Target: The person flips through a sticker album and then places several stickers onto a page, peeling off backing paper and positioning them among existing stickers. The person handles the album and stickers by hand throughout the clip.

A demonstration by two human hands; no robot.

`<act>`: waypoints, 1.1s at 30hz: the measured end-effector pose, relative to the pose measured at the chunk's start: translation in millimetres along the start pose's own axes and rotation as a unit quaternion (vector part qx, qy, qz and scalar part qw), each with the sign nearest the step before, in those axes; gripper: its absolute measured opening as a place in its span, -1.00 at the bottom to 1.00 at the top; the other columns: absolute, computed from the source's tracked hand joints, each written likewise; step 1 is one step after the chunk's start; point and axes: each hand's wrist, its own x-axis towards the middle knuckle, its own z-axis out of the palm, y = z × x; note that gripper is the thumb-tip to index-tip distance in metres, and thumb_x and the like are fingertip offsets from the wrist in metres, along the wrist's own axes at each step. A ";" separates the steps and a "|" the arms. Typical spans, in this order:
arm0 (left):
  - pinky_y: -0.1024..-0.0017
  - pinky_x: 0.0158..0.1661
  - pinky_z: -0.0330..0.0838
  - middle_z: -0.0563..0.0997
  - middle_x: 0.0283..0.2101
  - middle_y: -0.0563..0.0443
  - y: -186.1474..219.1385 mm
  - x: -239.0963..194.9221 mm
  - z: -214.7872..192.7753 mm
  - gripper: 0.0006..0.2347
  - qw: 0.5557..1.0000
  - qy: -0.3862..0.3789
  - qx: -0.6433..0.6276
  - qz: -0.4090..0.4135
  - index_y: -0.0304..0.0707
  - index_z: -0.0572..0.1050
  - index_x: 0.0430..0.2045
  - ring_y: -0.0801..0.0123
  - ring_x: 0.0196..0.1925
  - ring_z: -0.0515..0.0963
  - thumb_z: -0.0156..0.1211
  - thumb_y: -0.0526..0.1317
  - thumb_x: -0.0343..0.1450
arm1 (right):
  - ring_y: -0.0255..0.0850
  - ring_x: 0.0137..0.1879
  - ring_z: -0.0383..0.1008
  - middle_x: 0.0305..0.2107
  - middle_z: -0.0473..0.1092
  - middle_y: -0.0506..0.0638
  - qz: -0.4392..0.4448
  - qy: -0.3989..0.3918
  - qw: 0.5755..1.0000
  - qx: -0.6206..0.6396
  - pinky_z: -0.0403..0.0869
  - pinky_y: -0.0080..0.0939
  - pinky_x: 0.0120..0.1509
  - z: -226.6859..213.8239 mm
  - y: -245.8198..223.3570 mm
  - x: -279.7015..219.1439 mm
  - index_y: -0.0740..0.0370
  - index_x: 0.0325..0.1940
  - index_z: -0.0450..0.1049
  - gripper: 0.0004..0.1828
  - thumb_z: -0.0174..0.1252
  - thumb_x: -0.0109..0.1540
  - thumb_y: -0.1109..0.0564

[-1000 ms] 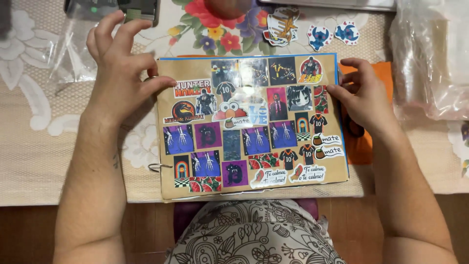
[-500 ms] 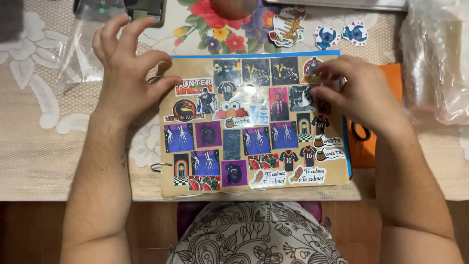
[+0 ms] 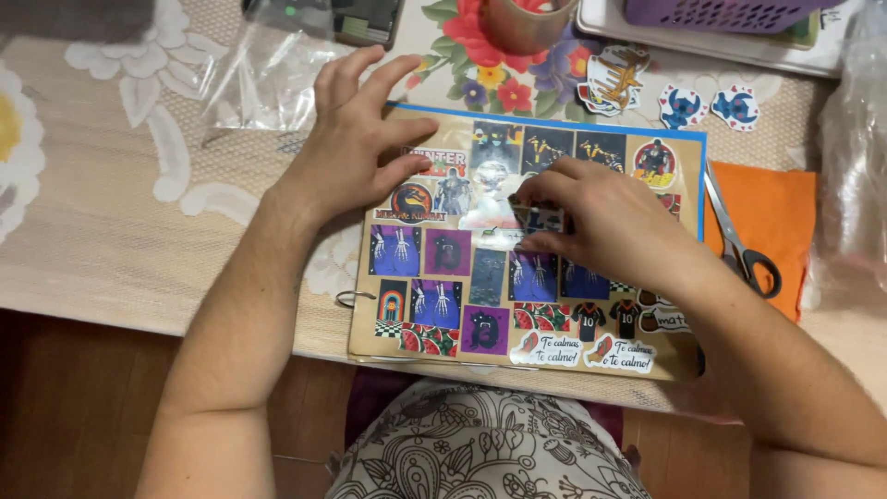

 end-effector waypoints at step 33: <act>-0.21 0.29 -0.13 0.14 0.41 -0.24 -11.6 -4.5 15.9 -0.77 1.000 0.005 -0.005 -0.010 -0.02 0.68 -0.19 -0.22 0.40 0.03 0.55 -0.04 0.38 | 0.08 -0.04 0.42 -0.13 0.36 0.01 -0.070 -0.081 0.993 -0.044 0.46 0.19 -0.25 72.6 -93.5 -12.5 0.10 -0.01 0.35 -0.42 0.41 0.06 -0.18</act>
